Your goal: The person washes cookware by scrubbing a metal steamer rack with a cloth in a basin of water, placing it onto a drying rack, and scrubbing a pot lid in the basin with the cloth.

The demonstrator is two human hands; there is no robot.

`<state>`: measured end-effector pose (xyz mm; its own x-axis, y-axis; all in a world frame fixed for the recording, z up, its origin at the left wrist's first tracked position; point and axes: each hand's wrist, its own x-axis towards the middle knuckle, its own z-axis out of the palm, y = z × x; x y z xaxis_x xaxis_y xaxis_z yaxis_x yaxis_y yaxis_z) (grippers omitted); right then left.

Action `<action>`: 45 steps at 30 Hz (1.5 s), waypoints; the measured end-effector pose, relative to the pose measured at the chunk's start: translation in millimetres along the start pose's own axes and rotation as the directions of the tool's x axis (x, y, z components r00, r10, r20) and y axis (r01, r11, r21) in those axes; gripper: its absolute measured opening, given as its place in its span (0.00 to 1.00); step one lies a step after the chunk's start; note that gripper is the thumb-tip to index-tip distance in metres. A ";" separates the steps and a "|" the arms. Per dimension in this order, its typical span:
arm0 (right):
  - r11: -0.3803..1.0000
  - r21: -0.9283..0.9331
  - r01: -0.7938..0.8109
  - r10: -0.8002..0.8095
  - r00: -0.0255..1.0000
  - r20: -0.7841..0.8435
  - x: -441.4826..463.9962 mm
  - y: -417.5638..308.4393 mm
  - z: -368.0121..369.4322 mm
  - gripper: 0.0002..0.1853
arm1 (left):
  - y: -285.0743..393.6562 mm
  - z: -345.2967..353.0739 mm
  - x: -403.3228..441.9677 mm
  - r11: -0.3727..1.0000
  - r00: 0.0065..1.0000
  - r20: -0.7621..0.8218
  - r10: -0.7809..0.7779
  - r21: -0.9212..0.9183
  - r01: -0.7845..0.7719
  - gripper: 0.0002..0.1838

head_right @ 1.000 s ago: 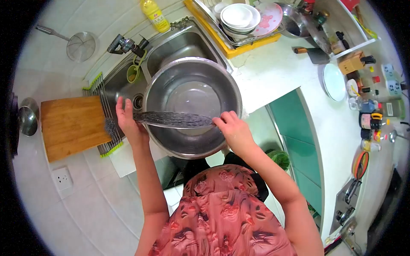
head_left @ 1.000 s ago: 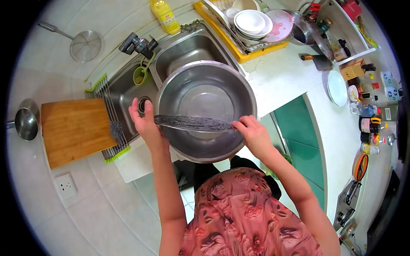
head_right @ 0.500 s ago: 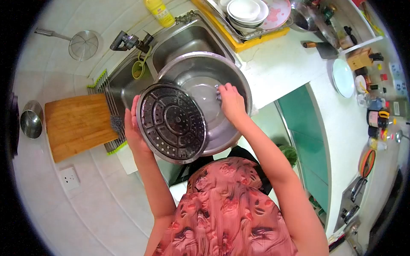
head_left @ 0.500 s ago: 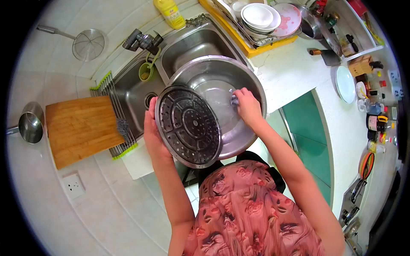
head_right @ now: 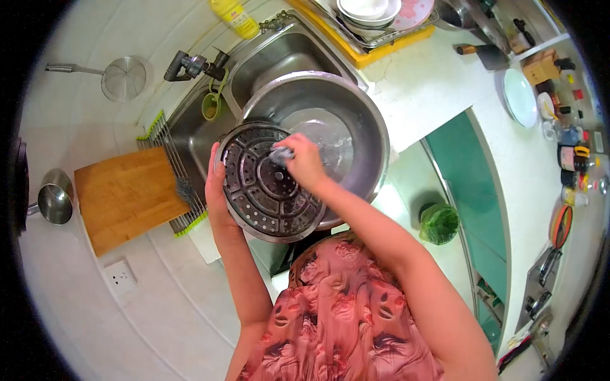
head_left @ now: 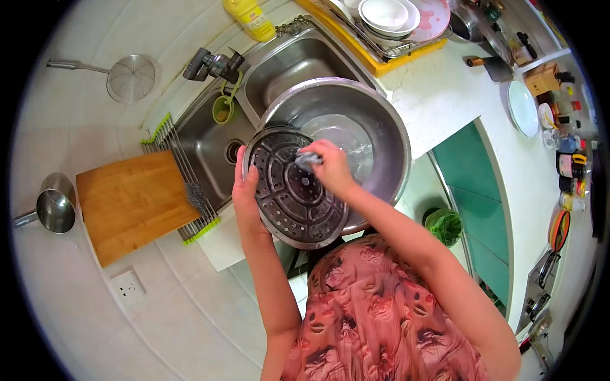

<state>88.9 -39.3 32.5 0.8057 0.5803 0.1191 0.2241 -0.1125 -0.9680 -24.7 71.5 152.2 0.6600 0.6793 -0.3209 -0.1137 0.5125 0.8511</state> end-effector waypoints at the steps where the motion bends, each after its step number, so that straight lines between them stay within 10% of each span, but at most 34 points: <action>1: 0.999 0.019 -0.037 0.037 0.999 0.000 4.1 8.5 -1.9 0.13 | 1.2 -0.5 -2.0 1.000 1.000 -0.003 0.000 0.013 0.000 0.31; 18: 0.967 -0.028 0.255 -0.251 0.962 0.105 -2.4 -37.1 1.3 0.20 | -12.6 -14.4 4.5 0.995 0.993 0.119 0.009 -0.100 0.003 0.35; 22: 0.979 -0.195 0.053 -0.030 0.992 0.119 28.7 11.4 -11.9 0.16 | -13.1 -25.1 2.1 0.999 0.995 0.097 0.012 -0.053 -0.007 0.33; 27: 0.859 -0.504 0.087 -0.150 0.985 -0.085 37.6 40.9 -51.9 0.15 | -19.6 -32.5 8.1 0.980 0.993 0.101 0.059 -0.197 -0.038 0.27; 40: 0.965 0.039 -0.260 0.258 0.965 0.056 28.1 -3.8 -55.1 0.14 | -20.5 -23.7 16.0 0.996 0.997 0.022 -0.076 -0.037 0.076 0.28; 45: 0.773 -0.633 -0.025 -0.011 0.999 -0.053 28.8 1.2 -86.9 0.21 | -9.1 -25.9 8.2 0.999 0.999 0.050 -0.007 -0.053 0.009 0.28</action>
<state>160.1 -92.9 54.0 0.8313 0.5375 0.1416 0.5003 -0.6126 -0.6119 -37.4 86.0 131.1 0.6973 0.6485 -0.3054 -0.1466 0.5460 0.8248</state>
